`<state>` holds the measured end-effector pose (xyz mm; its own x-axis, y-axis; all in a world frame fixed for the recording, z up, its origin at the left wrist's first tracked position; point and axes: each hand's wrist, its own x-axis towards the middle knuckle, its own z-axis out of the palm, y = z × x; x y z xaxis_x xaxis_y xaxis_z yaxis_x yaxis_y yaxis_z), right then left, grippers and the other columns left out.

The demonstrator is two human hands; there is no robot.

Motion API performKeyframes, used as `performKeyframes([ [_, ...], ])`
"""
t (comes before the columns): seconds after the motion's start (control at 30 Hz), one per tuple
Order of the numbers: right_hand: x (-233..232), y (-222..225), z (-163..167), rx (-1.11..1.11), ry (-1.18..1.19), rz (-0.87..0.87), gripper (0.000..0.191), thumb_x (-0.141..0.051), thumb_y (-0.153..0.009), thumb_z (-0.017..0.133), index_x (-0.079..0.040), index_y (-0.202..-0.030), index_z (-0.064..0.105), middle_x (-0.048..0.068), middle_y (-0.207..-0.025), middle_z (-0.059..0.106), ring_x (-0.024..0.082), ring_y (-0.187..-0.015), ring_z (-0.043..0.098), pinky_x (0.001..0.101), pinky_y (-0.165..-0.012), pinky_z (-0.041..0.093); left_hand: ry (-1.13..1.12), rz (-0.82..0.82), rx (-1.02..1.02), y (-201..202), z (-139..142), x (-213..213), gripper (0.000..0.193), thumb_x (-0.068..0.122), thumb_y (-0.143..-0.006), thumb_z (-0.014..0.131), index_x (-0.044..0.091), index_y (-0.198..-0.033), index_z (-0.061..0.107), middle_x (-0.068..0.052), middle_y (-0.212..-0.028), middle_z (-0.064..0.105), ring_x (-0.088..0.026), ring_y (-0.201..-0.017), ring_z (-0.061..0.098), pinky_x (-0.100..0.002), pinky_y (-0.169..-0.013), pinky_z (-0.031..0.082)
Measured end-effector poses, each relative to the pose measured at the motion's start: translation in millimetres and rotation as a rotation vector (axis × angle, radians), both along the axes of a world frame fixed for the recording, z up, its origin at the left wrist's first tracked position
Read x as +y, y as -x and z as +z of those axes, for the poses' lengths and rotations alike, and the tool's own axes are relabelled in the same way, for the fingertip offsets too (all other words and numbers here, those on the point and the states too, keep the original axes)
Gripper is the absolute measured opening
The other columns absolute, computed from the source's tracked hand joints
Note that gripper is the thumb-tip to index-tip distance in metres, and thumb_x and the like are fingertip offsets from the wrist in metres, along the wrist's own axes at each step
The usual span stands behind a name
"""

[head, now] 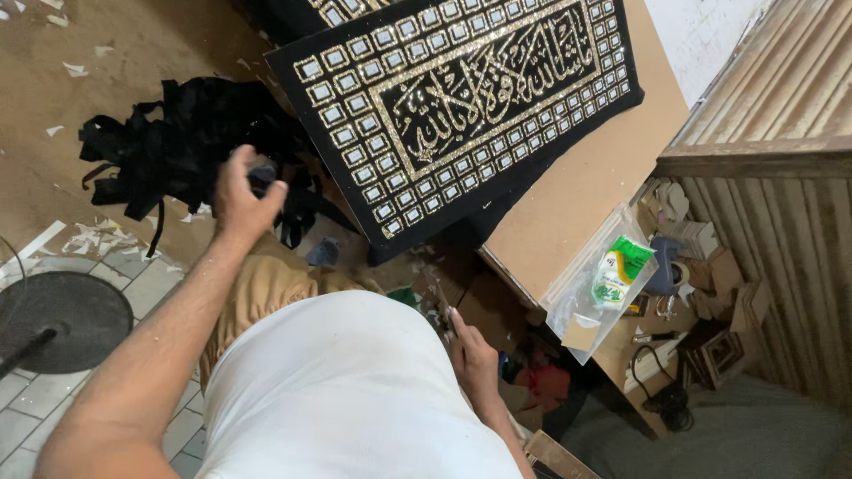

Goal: The person trims excess black fabric from the edges of decorative embroidered panels using scissors, working around the border of each panel by hand. They reposition and stack the panels on the work table as they finish trimming each edge.

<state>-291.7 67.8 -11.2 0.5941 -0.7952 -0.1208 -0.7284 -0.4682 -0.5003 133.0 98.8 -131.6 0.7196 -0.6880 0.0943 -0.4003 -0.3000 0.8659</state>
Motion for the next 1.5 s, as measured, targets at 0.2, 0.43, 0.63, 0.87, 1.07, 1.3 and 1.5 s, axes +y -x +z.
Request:
performKeyframes([
  [0.2,-19.4,-28.6,-9.9,-0.126,0.047,0.001,0.047,-0.005,-0.096,0.069,-0.013,-0.141,0.062,0.012,-0.092,0.069,0.025,-0.07,0.069,0.0349,-0.064,0.056,0.188,-0.487,1.028,127.0,2.2,-28.9,0.043,0.021,-0.092,0.076,0.002,-0.129,0.063,-0.006,-0.121,0.074,-0.011,-0.11,0.067,-0.03,-0.097,0.054],
  [0.43,-41.5,-59.7,5.0,-0.09,0.142,0.242,0.054,-0.007,-0.094,0.069,-0.02,-0.145,0.059,0.007,-0.094,0.07,0.026,-0.071,0.07,0.0368,-0.06,0.055,-0.159,-0.466,0.803,180.7,7.8,-18.6,0.029,0.028,-0.093,0.077,0.0,-0.101,0.075,-0.007,-0.092,0.077,-0.012,-0.084,0.066,-0.031,-0.076,0.054],
  [0.63,-41.6,-57.8,2.4,0.103,0.157,0.363,0.059,-0.012,-0.091,0.07,-0.027,-0.147,0.057,0.005,-0.085,0.066,0.025,-0.061,0.066,0.0376,-0.053,0.053,-0.176,-0.452,0.569,186.6,10.3,-2.8,0.027,0.032,-0.096,0.07,0.007,-0.102,0.075,-0.009,-0.09,0.077,-0.016,-0.082,0.069,-0.033,-0.077,0.053],
  [0.87,-36.6,-45.2,0.3,0.424,0.167,0.416,0.064,-0.014,-0.087,0.07,-0.026,-0.149,0.055,0.007,-0.079,0.064,0.023,-0.052,0.063,0.0369,-0.043,0.051,-0.219,-0.44,0.421,192.0,9.2,5.2,0.022,0.027,-0.097,0.065,0.006,-0.099,0.072,-0.013,-0.086,0.072,-0.028,-0.076,0.069,-0.041,-0.07,0.052],
  [1.07,-33.8,-47.3,-15.3,0.407,0.192,0.431,0.063,-0.009,-0.085,0.066,-0.024,-0.146,0.058,0.007,-0.078,0.065,0.025,-0.056,0.066,0.0379,-0.047,0.052,-0.126,-0.415,0.099,194.0,13.5,6.0,0.018,0.025,-0.094,0.065,0.008,-0.092,0.073,-0.009,-0.092,0.075,-0.031,-0.088,0.07,-0.046,-0.082,0.051],
  [1.3,-39.7,-61.4,-44.3,0.301,0.173,0.432,0.063,-0.003,-0.084,0.062,-0.021,-0.144,0.061,0.007,-0.079,0.067,0.027,-0.067,0.069,0.0403,-0.056,0.055,-0.193,-0.398,-0.024,202.2,11.2,6.3,0.019,0.028,-0.096,0.063,0.012,-0.093,0.073,-0.006,-0.097,0.075,-0.028,-0.098,0.067,-0.049,-0.092,0.043],
  [1.5,-21.9,12.7,-28.1,0.624,-0.044,0.336,0.053,-0.017,-0.091,0.063,-0.027,-0.143,0.061,0.011,-0.087,0.072,0.031,-0.074,0.071,0.0455,-0.061,0.057,-0.264,-0.31,0.151,188.8,-5.2,10.9,0.021,0.03,-0.099,0.06,0.011,-0.098,0.07,-0.007,-0.106,0.073,-0.03,-0.102,0.067,-0.044,-0.094,0.052],
])
